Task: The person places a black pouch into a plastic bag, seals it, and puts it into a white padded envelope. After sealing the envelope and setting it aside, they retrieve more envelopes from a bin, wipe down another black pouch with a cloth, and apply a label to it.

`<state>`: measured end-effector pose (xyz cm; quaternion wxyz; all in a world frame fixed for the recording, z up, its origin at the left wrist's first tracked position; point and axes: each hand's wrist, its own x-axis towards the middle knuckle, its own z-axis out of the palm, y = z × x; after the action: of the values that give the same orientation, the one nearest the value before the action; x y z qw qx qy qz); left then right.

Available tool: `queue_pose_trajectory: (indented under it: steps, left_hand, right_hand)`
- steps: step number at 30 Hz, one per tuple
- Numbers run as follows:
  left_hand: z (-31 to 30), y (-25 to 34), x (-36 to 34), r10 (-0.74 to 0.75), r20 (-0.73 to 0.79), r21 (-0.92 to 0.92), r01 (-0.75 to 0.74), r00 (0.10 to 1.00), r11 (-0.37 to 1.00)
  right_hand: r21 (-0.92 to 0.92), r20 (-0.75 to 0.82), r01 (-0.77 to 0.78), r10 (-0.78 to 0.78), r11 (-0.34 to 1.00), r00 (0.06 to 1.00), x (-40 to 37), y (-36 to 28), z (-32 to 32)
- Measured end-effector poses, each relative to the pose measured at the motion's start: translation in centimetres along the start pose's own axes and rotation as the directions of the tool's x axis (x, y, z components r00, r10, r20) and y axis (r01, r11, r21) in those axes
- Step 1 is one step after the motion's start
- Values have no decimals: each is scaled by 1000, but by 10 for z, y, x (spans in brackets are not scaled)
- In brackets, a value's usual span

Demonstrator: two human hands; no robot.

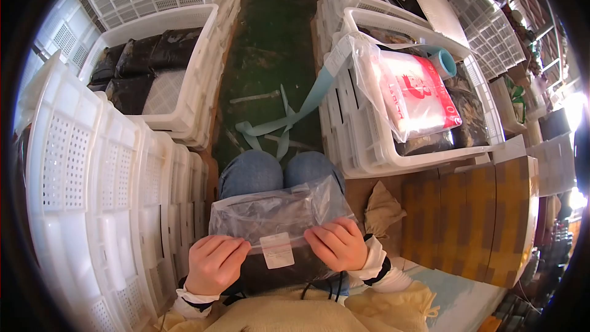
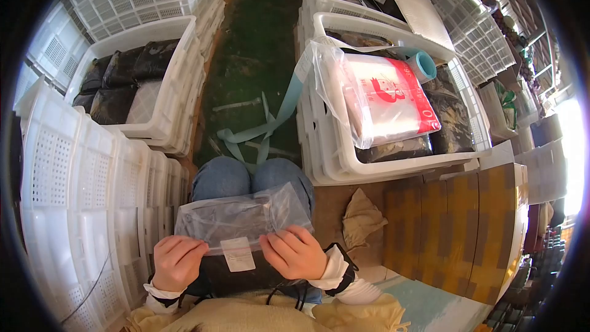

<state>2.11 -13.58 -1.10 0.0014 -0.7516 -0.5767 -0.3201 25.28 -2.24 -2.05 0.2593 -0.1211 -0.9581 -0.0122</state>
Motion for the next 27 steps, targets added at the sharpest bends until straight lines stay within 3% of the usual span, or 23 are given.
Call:
queue_pose_trajectory:
  steps: [5, 27]
  left_hand:
    - [4, -4, -5, -24, 38, -10, 24, 999, 1000]
    - [0, -6, 3, -36, 74, -1, 36, 997, 999]
  right_hand:
    - [-2, -70, 9, -9, 1000, 998, -1, 4, 5]
    - [10, 1, -53, 53, 999, 999, -19, 29, -11]
